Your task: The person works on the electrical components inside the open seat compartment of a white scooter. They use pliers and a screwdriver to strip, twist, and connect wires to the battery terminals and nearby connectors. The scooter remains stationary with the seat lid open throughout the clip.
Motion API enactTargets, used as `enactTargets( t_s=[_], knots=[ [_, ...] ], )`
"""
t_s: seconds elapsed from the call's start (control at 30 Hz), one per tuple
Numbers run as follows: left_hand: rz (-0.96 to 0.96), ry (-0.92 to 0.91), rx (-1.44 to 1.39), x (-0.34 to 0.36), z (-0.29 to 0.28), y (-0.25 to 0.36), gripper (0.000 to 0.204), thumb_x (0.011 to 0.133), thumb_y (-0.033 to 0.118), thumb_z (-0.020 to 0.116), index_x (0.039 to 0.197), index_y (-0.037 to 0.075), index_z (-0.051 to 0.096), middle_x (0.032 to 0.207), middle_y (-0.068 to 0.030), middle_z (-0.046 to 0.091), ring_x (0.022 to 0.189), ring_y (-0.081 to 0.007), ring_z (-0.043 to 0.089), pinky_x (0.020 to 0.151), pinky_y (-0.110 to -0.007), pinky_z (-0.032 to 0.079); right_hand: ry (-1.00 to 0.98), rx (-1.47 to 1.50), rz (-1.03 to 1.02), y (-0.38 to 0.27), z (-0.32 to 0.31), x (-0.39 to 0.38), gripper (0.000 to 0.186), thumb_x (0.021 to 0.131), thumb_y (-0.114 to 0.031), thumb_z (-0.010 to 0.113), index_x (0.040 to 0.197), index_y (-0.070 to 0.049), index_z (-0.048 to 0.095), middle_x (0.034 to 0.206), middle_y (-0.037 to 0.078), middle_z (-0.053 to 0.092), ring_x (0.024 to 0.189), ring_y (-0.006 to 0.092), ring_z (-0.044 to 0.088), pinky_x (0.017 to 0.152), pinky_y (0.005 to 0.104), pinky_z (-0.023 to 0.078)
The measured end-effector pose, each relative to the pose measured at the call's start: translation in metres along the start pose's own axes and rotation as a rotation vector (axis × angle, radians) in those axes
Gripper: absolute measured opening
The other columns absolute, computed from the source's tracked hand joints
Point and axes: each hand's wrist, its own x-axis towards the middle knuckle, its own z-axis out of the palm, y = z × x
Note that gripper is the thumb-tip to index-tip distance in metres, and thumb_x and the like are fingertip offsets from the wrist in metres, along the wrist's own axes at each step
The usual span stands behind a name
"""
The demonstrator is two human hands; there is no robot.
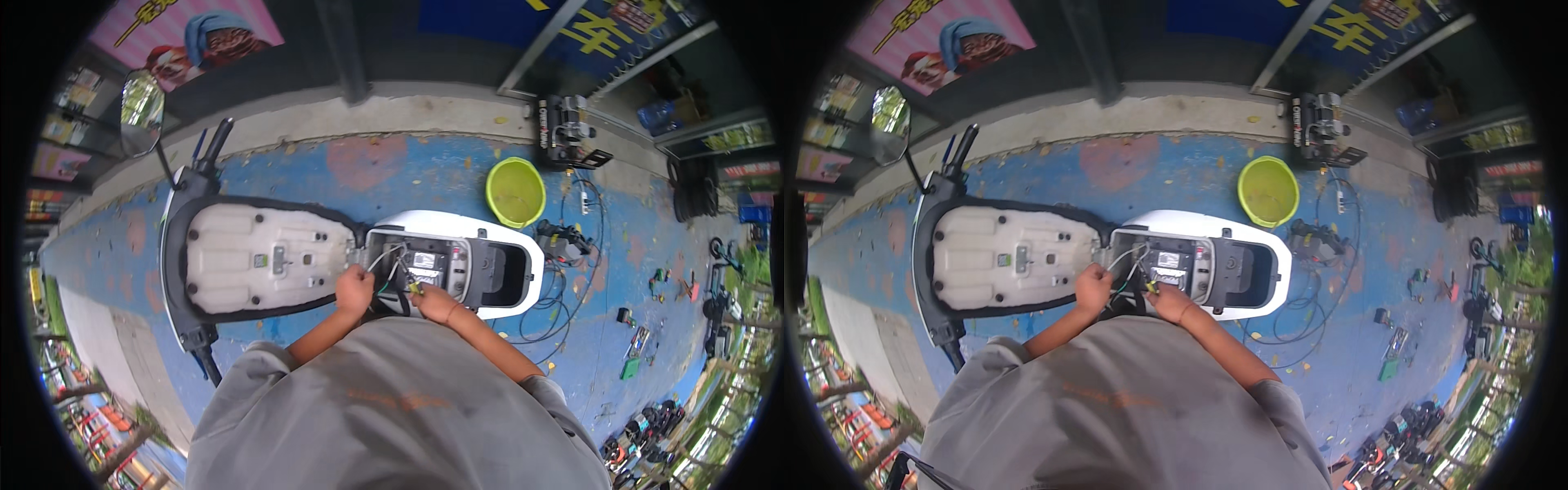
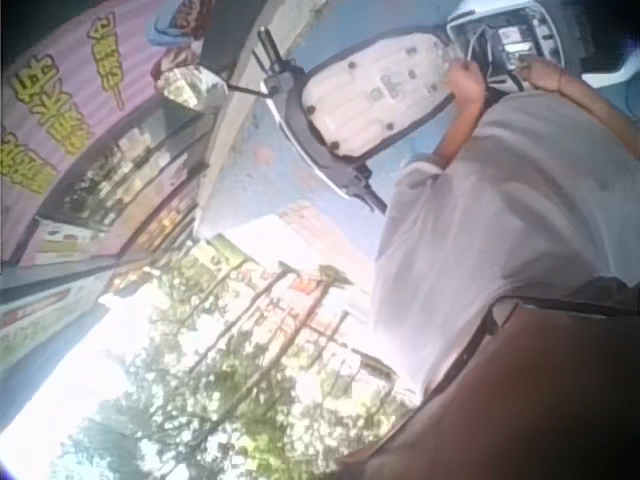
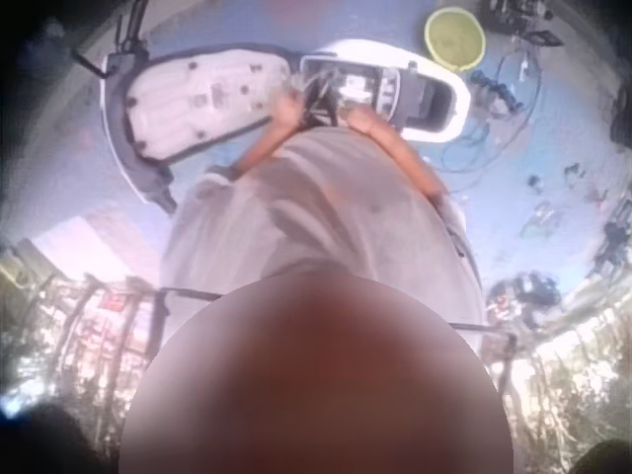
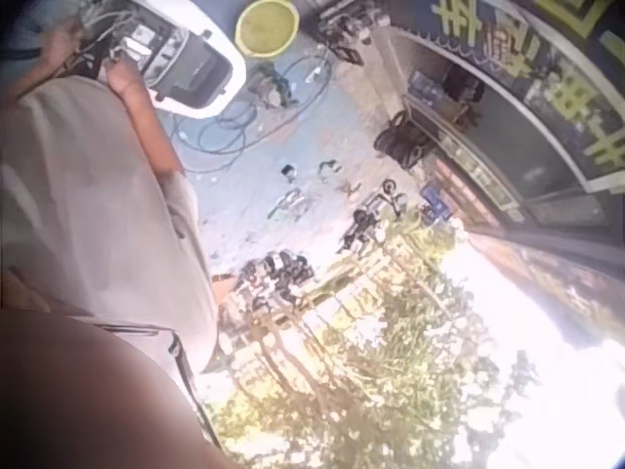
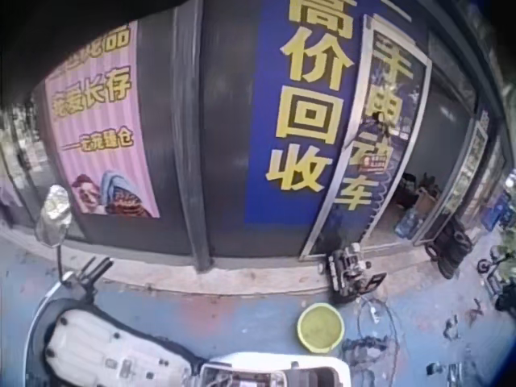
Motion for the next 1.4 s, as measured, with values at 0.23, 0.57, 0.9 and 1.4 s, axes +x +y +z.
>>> enactTargets(
  t_s=[0.23,0.57,0.9,1.4],
  knots=[
    [-0.326,-0.061,-0.561,-0.015,0.008,-0.017,0.011,0.103,0.009,0.058,0.095,0.003,0.064,0.080,-0.0090,0.072,0.064,-0.0151,0.064,0.060,-0.031,0.052,-0.248,0.019,0.018,-0.002,0.010,0.025,0.040,0.104,-0.036,0.060,0.110,0.003,0.065,0.093,0.020,0.071,0.085,0.0318,0.068,0.078,0.0416,0.053],
    [-0.543,-0.159,-0.898,-0.024,0.015,-0.024,0.011,0.106,0.011,0.056,0.097,0.005,0.060,0.078,-0.0049,0.061,0.063,-0.0139,0.054,0.057,-0.031,0.045,-0.690,0.287,0.290,-0.038,-0.009,0.043,0.045,0.104,-0.033,0.062,0.122,0.007,0.055,0.092,0.017,0.068,0.072,0.0297,0.073,0.060,0.0412,0.062],
    [-0.160,-0.041,-0.570,-0.034,0.015,-0.028,0.005,0.103,0.005,0.059,0.098,0.004,0.058,0.080,-0.0048,0.055,0.068,-0.0177,0.056,0.064,-0.034,0.047,-0.816,0.434,0.466,-0.038,-0.018,0.048,0.043,0.106,-0.038,0.059,0.120,0.002,0.062,0.103,0.013,0.068,0.082,0.0253,0.071,0.071,0.0416,0.063],
    [0.362,-0.036,-0.215,-0.068,-0.005,-0.007,0.013,0.085,-0.007,0.070,0.092,0.001,0.063,0.097,-0.0152,0.055,0.090,-0.0359,0.060,0.079,-0.042,0.051,-0.823,-0.401,0.130,-0.042,-0.021,0.066,0.059,0.106,-0.055,0.045,0.101,-0.004,0.074,0.079,0.008,0.075,0.073,0.0244,0.068,0.073,0.0429,0.053]
  ],
)
